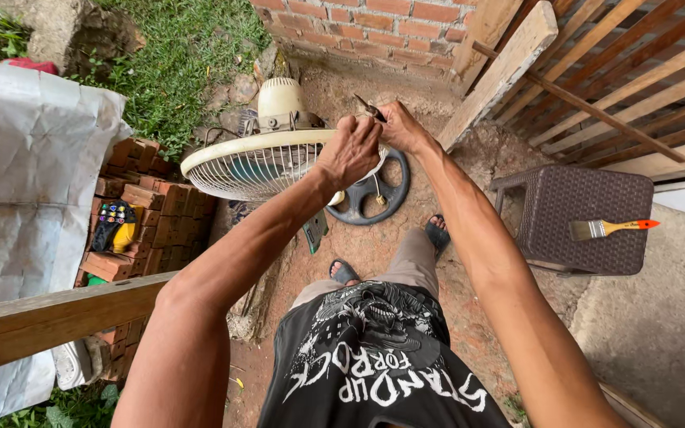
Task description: The person works on a pedestal fan standing on dirt ground beside a brick wall. They unscrew and loosen the front grille fasteners by hand with a small tool, work around the grille rim, then lift the grille guard off the fan head and hold it up.
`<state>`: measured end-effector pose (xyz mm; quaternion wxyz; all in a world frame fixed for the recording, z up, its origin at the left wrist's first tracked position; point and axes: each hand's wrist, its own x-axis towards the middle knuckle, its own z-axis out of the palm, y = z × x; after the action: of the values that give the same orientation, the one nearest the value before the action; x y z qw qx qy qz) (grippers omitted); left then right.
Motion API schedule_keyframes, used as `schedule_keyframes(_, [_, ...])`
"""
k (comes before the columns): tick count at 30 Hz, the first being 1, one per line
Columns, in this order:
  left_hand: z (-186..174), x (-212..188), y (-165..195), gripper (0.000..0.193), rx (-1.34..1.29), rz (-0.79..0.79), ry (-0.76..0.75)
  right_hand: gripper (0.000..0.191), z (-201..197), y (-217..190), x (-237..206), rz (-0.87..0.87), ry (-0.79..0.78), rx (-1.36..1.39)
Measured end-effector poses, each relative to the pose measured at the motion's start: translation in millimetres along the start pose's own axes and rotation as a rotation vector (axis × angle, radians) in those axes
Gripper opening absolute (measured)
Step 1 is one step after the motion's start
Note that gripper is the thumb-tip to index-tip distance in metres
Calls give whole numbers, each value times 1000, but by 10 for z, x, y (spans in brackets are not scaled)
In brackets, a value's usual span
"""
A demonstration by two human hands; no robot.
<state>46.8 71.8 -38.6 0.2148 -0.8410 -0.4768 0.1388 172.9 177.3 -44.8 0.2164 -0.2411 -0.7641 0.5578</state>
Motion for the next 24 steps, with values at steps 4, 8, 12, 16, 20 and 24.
schedule_keyframes(4, [-15,50,17,14,129,25,-32,36,13,-7,22,-53,28,-7])
schedule_keyframes(8, [1,59,41,20,133,32,-5,38,21,-46,28,-22,79,-32])
schedule_keyframes(12, [70,101,70,23,139,-67,74,35,14,-57,35,-13,96,-146])
schedule_keyframes(16, [139,161,55,21,-24,-181,200,29,24,-64,51,-127,104,-80])
schedule_keyframes(20, [149,210,7,21,-35,-117,38,34,52,-68,72,87,128,-23])
schedule_keyframes(24, [141,219,-24,20,-12,-108,38,31,49,-46,92,27,118,-12])
